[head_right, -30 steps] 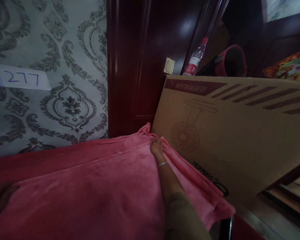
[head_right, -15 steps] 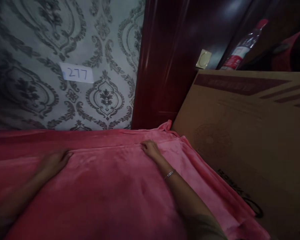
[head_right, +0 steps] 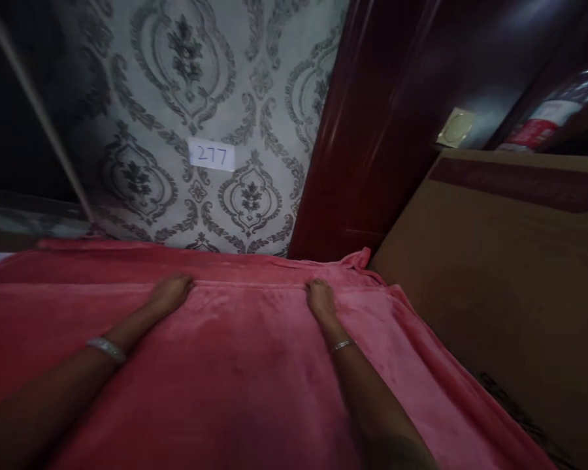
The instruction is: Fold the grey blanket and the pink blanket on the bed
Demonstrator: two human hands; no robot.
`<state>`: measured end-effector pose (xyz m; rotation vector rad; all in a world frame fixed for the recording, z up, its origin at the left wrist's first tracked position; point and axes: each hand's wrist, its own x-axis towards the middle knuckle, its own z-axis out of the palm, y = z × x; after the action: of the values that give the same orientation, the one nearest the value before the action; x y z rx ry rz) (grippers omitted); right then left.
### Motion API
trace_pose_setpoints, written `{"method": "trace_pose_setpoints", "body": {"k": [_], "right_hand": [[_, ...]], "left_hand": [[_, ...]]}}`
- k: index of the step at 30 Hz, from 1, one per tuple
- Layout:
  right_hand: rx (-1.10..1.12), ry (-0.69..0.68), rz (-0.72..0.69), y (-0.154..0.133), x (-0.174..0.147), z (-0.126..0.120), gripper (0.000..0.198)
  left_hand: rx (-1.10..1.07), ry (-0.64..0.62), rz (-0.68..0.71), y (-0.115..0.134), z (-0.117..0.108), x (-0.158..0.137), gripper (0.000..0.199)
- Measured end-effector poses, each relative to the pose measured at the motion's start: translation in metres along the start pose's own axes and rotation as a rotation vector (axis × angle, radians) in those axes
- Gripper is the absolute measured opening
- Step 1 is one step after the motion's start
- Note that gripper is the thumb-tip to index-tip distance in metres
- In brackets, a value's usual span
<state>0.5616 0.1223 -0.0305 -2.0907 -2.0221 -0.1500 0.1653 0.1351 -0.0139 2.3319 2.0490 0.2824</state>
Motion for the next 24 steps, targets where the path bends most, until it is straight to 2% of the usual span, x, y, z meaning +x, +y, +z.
{"method": "trace_pose_setpoints", "body": {"k": [2, 4, 6, 8, 11, 14, 20, 24], "right_hand": [[-0.002, 0.001, -0.028, -0.009, -0.008, -0.002, 0.04], [-0.011, 0.009, -0.113, -0.024, -0.019, 0.0, 0.045], [-0.017, -0.007, -0.221, -0.041, -0.032, 0.006, 0.048], [-0.02, -0.068, -0.271, -0.055, -0.045, 0.016, 0.051], [-0.052, -0.117, -0.247, -0.067, -0.06, 0.033, 0.054], [-0.073, -0.075, -0.24, -0.069, -0.065, 0.041, 0.054], [-0.088, -0.107, -0.244, -0.069, -0.066, 0.034, 0.053], [-0.096, -0.088, -0.236, -0.069, -0.067, 0.033, 0.053]], "left_hand": [[-0.023, -0.03, 0.026, -0.007, -0.003, -0.002, 0.033], [-0.043, -0.051, 0.049, -0.019, -0.009, -0.008, 0.031], [-0.049, -0.059, 0.052, -0.037, -0.017, -0.016, 0.031], [-0.033, -0.063, 0.03, -0.058, -0.025, -0.026, 0.031], [0.011, -0.059, -0.018, -0.091, -0.033, -0.04, 0.027], [0.043, -0.034, -0.044, -0.114, -0.033, -0.045, 0.023], [0.059, -0.004, -0.012, -0.124, -0.021, -0.037, 0.029], [0.067, -0.002, 0.001, -0.14, -0.024, -0.045, 0.033]]}}
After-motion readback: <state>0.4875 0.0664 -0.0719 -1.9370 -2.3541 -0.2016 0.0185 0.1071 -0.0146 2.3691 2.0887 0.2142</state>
